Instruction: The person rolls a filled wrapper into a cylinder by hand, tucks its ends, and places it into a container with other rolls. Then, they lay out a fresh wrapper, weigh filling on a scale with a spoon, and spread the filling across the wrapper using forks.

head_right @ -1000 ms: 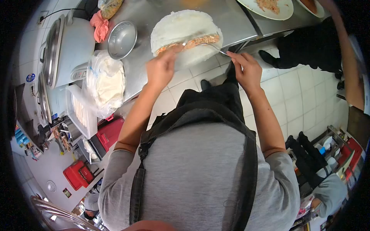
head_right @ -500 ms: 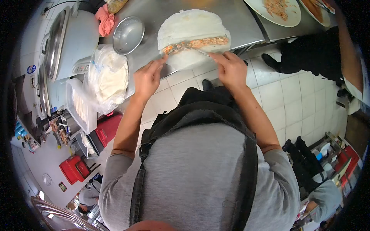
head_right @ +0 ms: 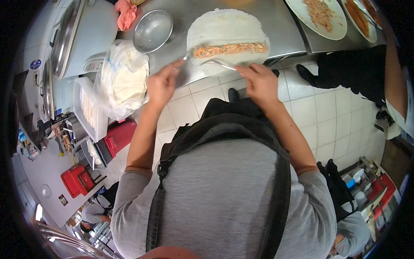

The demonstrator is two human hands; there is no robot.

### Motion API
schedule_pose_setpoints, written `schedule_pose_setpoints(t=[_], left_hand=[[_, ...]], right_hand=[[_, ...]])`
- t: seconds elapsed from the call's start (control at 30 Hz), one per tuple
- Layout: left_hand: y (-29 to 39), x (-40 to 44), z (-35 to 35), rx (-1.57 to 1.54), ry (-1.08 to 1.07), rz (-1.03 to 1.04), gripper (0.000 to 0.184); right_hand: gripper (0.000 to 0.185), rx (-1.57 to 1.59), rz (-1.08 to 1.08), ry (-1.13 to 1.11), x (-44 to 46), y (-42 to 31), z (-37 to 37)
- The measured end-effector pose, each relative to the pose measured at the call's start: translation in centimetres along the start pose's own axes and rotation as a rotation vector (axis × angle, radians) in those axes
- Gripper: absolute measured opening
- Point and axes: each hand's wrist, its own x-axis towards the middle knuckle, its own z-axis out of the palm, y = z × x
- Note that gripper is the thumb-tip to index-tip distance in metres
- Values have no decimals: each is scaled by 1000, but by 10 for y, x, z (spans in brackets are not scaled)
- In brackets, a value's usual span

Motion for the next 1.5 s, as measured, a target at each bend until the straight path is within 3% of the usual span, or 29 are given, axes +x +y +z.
schedule_pose_setpoints(t=[0.07, 0.1, 0.3, 0.4, 0.5, 0.67, 0.8, 0.87, 0.97, 1.1, 1.17, 1.3, 1.4, 1.5], left_hand=[[2, -9, 17, 57, 48, 211, 33], [2, -9, 16, 57, 49, 212, 33], [11, -7, -19, -14, 49, 118, 37], [5, -10, -23, -64, -57, 127, 35], [-9, -11, -20, 64, -13, 182, 41], [11, -7, -35, 16, -58, 27, 35], [-1, -10, -19, 137, -90, 146, 36], [3, -6, -24, 54, 2, 165, 41], [18, -2, -31, 10, 29, 66, 40], [2, -7, -14, 137, -53, 150, 40], [9, -4, -26, 74, -60, 123, 31], [9, 0, -23, -17, -18, 48, 31], [5, 1, -18, 154, -114, 84, 32], [5, 3, -24, -18, -81, -25, 34]], right_hand=[[31, 7, 9, 35, 9, -7, 14], [32, 16, 18, 68, 12, -9, 19], [31, 57, 70, 48, 6, -13, 19], [32, 51, 114, 18, 3, -14, 17], [33, 64, 125, 30, -2, -14, 13], [34, 74, 114, 28, -8, -3, 0], [33, 18, 51, 67, -6, 3, 8], [33, 46, 52, 70, -7, 4, 8], [34, 90, 51, 50, -10, 1, 12], [35, 69, 104, -9, -7, -1, 14], [34, 90, 123, -12, -5, -2, 9], [34, 111, 92, -5, -3, 0, 9], [35, 87, 90, 12, -3, 2, 13], [35, 125, 78, -21, -3, 1, 14]])
